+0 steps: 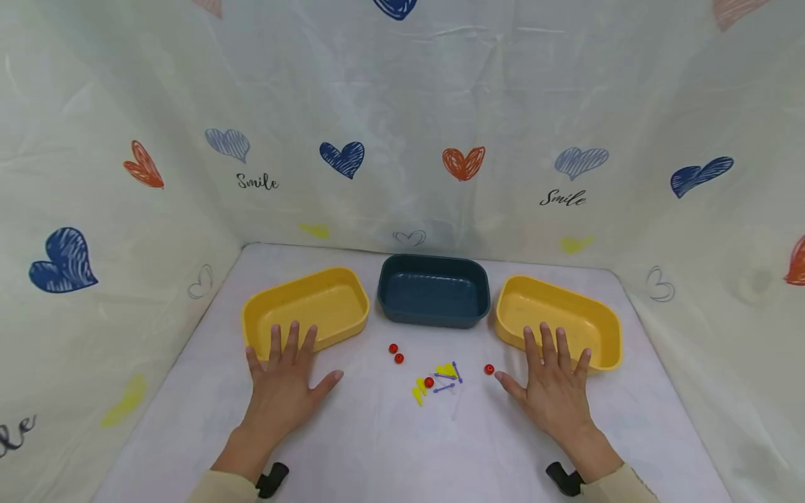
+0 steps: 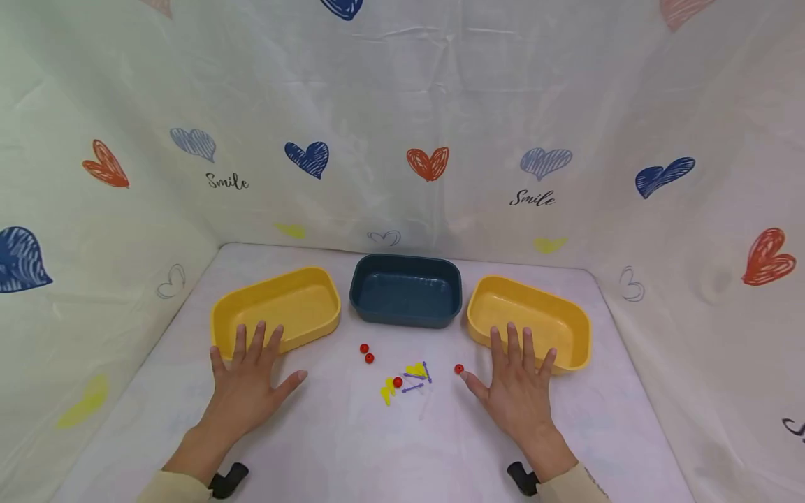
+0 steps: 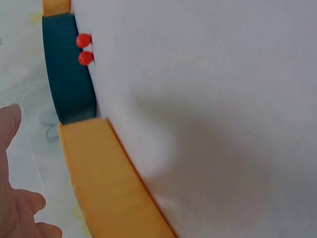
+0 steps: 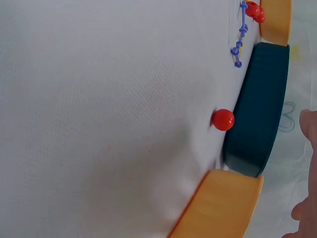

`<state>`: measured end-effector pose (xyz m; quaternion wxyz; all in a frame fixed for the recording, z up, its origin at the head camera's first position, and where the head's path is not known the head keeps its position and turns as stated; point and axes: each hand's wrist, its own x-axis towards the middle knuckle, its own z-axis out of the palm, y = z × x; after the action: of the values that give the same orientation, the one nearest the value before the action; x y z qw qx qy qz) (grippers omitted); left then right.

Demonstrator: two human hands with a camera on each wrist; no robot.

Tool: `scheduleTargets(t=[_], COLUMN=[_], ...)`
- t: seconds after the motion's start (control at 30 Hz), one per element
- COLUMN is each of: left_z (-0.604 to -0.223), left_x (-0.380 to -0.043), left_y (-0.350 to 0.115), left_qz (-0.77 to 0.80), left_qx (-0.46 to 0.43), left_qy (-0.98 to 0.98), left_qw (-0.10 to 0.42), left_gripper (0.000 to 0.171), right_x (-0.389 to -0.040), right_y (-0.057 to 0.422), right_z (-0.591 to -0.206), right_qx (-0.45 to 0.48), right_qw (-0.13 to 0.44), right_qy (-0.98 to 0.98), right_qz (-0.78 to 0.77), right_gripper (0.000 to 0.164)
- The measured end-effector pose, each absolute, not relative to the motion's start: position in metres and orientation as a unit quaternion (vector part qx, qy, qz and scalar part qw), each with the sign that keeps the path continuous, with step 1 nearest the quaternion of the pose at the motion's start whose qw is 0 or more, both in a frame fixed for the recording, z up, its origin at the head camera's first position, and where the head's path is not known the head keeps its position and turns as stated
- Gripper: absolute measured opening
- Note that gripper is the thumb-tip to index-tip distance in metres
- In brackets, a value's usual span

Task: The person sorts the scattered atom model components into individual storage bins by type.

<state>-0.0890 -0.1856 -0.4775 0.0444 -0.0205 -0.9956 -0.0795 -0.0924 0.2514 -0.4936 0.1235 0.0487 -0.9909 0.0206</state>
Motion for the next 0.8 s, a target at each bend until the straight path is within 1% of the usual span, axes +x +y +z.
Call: scheduleTargets(t=[0.2,0.37,0.57,0.8], left_z=[-0.475,-0.471,-0.474,-0.484], left_x=[-0.088,-0.092,-0.098,-0.101], left_y=[-0.214,-0.243,-0.268,-0.278], left_qz=[-0.109,-0.112,-0.115,-0.113], left_qx=[-0.009,0.011,0.035,0.048], left_qy=[-0.991,-0.989,-0.989,-0.99], left_qw=[0.077,0.093,0.082,0.068], left_gripper=[0.09,0.083,0.084,0.085], right_x=[-0.096,-0.102,-0.109,-0.115], right_y=[0.25,0.247,0.236,0.21], right_z=[-0.494,-0.491,-0.487,-0.482], right_qx=[0.056,0.065,0.085,0.124], right_qw=[0.144,0.168,0.193,0.208], right_qy=[-0.987,-0.982,-0.974,-0.965], right_qz=[0.037,0.056,0.082,0.103], right_gripper=[0.111,0.106,0.098,0.084])
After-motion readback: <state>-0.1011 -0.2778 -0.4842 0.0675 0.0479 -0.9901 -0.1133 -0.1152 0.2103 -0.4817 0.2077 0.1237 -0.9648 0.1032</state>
